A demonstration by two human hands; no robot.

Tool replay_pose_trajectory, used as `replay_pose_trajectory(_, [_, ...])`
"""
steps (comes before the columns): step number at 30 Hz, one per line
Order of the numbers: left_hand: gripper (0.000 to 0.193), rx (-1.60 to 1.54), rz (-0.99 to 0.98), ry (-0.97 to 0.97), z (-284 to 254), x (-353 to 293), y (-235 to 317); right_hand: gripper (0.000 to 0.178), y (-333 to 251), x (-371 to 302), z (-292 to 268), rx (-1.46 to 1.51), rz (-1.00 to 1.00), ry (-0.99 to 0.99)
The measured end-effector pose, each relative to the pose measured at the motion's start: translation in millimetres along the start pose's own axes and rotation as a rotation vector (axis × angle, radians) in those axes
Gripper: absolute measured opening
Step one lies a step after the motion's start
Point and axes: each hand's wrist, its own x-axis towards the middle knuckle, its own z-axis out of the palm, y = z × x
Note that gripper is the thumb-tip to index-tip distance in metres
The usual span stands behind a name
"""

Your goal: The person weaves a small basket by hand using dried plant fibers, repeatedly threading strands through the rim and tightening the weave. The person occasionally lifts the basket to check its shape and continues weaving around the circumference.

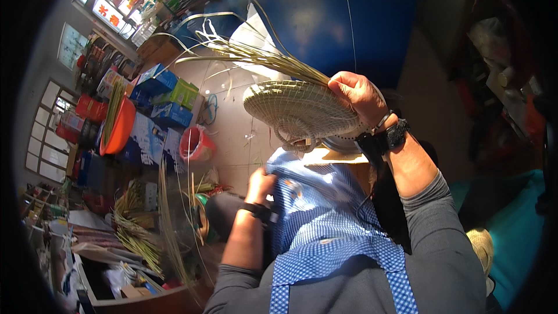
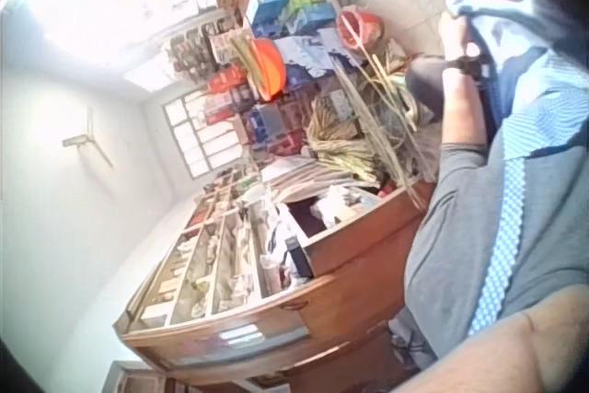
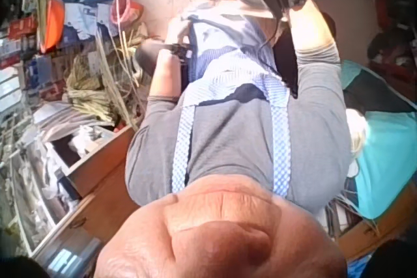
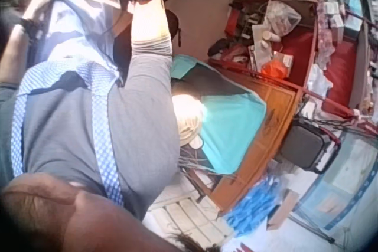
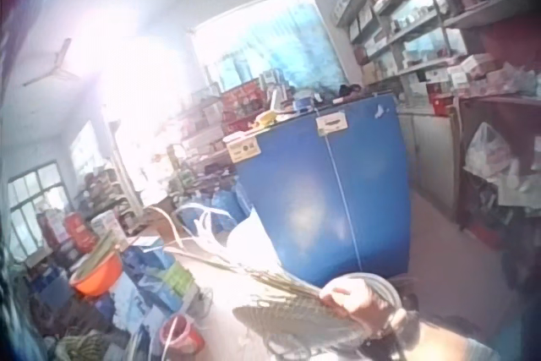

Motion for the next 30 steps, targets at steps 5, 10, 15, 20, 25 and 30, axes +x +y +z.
replay_pose_trajectory(5, [0.052,0.791,0.663,0.333,-70,-117,93,0.021,-50,-41,35,0.072,0.018,-0.026])
replay_pose_trajectory(10, [0.031,0.208,0.944,-0.233,-26,-238,183,0.027,-90,-77,69,0.044,0.067,-0.066])
replay_pose_trajectory(15, [0.027,0.240,1.189,-0.568,6,-269,199,0.024,-94,-118,104,0.036,0.238,-0.151])
replay_pose_trajectory(20, [0.032,0.311,1.240,-0.274,-3,-256,187,0.022,-68,-154,117,0.078,0.293,-0.198])
replay_pose_trajectory(25, [0.048,0.706,1.239,-0.055,8,-238,189,0.030,-63,-163,111,-0.378,0.065,-0.292])
replay_pose_trajectory(30, [0.045,0.832,1.199,-0.098,-1,-243,206,0.033,-68,-178,121,-0.188,0.127,-0.140])
